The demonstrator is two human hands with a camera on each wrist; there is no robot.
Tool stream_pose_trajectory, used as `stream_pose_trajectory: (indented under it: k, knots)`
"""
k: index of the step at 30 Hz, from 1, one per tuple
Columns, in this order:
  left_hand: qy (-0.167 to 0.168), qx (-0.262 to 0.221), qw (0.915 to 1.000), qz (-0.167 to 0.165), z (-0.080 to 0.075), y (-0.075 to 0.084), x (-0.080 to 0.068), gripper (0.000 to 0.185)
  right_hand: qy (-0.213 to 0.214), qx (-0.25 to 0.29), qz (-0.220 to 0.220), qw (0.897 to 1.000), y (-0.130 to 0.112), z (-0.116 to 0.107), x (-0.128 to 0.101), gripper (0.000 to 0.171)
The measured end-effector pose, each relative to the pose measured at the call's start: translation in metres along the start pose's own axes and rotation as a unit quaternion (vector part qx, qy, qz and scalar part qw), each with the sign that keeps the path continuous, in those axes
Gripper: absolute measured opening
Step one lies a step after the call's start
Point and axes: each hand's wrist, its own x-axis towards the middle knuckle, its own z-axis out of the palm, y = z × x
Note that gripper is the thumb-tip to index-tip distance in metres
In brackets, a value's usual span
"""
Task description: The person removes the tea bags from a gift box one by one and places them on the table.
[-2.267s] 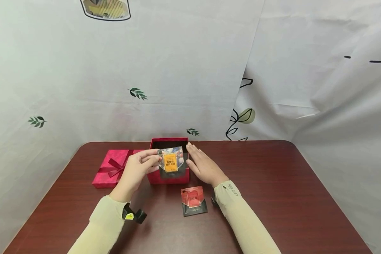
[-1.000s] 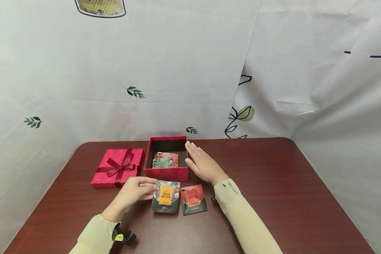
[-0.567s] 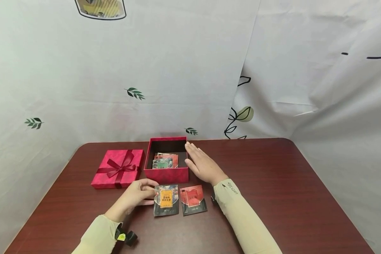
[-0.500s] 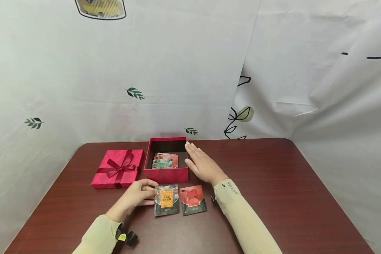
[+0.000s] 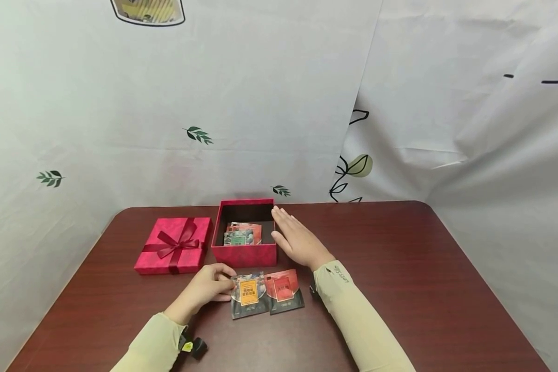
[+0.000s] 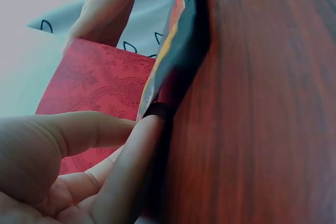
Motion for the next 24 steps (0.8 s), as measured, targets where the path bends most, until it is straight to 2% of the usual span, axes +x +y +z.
stream_pose_trajectory:
  k: [11,15,19,24]
  knots:
    - [0.009,0.070,0.9973,0.022,0.012,0.006,0.007,0.011,0.007,0.002,-0.009,1.000,-0.001,0.001,0.002,0.065]
    - [0.013,0.106,0.9936,0.036,0.013,0.008,0.006,0.009,0.005,0.002,-0.003,1.000,-0.001,0.000,0.001,0.065]
    - [0.024,0.170,0.9825,0.071,0.013,0.012,0.004,0.009,0.001,0.007,0.006,1.000,-0.001,-0.002,0.000,0.065]
    - [0.055,0.253,0.9614,0.093,0.013,0.017,-0.002,0.011,-0.002,0.009,0.006,1.000,-0.001,-0.002,-0.001,0.065]
